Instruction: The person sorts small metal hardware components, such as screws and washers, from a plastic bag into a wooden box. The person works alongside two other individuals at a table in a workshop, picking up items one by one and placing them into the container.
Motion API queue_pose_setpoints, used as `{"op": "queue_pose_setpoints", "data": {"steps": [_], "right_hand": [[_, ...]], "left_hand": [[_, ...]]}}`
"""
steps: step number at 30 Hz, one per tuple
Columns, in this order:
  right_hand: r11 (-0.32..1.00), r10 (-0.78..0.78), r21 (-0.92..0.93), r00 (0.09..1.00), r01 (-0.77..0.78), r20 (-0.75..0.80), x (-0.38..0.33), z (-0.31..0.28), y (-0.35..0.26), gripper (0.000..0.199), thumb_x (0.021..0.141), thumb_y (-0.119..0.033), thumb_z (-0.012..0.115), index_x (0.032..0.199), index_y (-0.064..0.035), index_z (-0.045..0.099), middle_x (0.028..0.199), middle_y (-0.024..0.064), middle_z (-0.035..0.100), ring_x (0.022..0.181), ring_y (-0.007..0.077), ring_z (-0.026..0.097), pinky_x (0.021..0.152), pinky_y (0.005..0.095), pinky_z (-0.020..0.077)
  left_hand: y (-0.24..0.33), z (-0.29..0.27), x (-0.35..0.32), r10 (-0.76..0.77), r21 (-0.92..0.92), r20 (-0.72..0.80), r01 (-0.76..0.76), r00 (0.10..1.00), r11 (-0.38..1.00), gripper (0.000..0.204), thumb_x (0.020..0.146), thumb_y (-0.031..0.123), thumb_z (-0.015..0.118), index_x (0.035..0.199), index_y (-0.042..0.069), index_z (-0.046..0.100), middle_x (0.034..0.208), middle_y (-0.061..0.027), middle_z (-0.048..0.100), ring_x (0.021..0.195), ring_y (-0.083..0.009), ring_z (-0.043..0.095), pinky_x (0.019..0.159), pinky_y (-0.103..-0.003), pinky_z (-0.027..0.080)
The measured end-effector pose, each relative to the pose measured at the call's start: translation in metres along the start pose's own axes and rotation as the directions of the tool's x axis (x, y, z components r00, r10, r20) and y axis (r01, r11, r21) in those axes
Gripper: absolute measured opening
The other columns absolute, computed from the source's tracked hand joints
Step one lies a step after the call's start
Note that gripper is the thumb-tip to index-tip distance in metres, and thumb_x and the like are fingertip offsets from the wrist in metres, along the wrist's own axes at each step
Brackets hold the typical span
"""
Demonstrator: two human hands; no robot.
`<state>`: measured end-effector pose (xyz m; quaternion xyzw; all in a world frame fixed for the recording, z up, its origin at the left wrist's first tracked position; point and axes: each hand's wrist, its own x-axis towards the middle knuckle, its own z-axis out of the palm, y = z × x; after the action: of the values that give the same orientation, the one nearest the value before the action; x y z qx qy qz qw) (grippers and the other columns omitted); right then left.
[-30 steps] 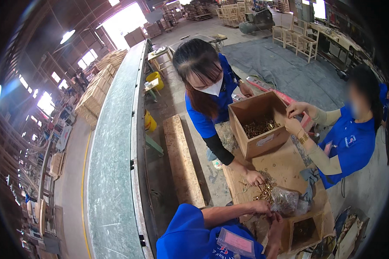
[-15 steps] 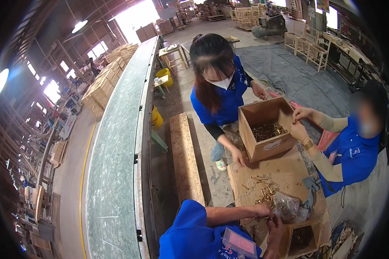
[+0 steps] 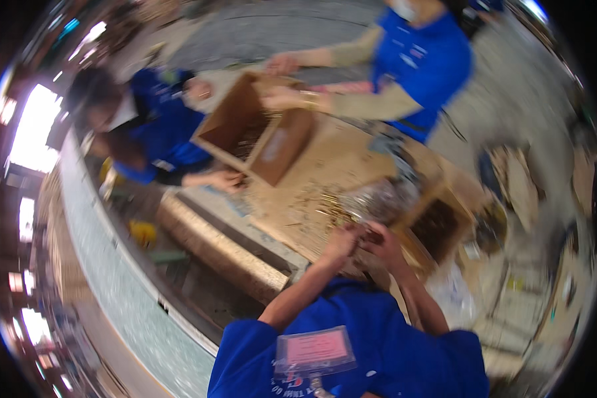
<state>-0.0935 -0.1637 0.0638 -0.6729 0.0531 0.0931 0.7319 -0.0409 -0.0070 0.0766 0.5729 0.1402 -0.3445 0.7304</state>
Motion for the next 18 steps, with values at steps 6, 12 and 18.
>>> {"op": "queue_pose_setpoints", "data": {"steps": [6, 12, 18], "right_hand": [[0.962, 0.019, 0.273, 0.99, 0.02, -0.14, -0.012, 0.0, -0.016, 0.032, 0.083, -0.005, 0.076, 0.113, -0.0019, 0.066, 0.101, 0.0046, 0.069, 0.091, 0.0104, 0.064, 0.081, 0.0275, 0.0535], [0.896, 0.147, 0.421, 0.989, -0.138, 0.012, -0.008, -0.002, -0.008, 0.024, 0.085, -0.003, 0.074, 0.107, -0.0015, 0.066, 0.102, 0.0058, 0.069, 0.092, 0.013, 0.065, 0.079, 0.028, 0.0543], [0.691, 0.281, 0.688, 0.959, -0.22, 0.025, -0.003, 0.009, -0.002, 0.035, 0.094, -0.002, 0.06, 0.128, -0.0018, 0.052, 0.125, 0.0117, 0.06, 0.113, 0.0215, 0.061, 0.094, 0.0322, 0.0536]], "left_hand": [[0.031, 0.007, -0.021, -0.072, -0.104, 0.092, 0.082, 0.993, 0.991, 0.023, 0.092, 0.028, 0.069, 0.085, 0.008, 0.06, 0.059, 0.005, 0.044, 0.044, -0.0044, 0.035, 0.04, -0.022, 0.021], [0.046, 0.001, -0.021, -0.113, -0.079, 0.244, 0.136, 0.963, 0.988, 0.022, 0.091, 0.025, 0.07, 0.096, 0.005, 0.065, 0.059, 0.0059, 0.044, 0.045, -0.0049, 0.034, 0.042, -0.022, 0.022], [0.038, -0.056, -0.007, 0.258, -0.368, 0.077, -0.213, 0.963, 0.905, 0.025, 0.088, 0.029, 0.071, 0.091, 0.005, 0.065, 0.067, -0.0027, 0.053, 0.054, -0.0121, 0.047, 0.044, -0.025, 0.034]]}}
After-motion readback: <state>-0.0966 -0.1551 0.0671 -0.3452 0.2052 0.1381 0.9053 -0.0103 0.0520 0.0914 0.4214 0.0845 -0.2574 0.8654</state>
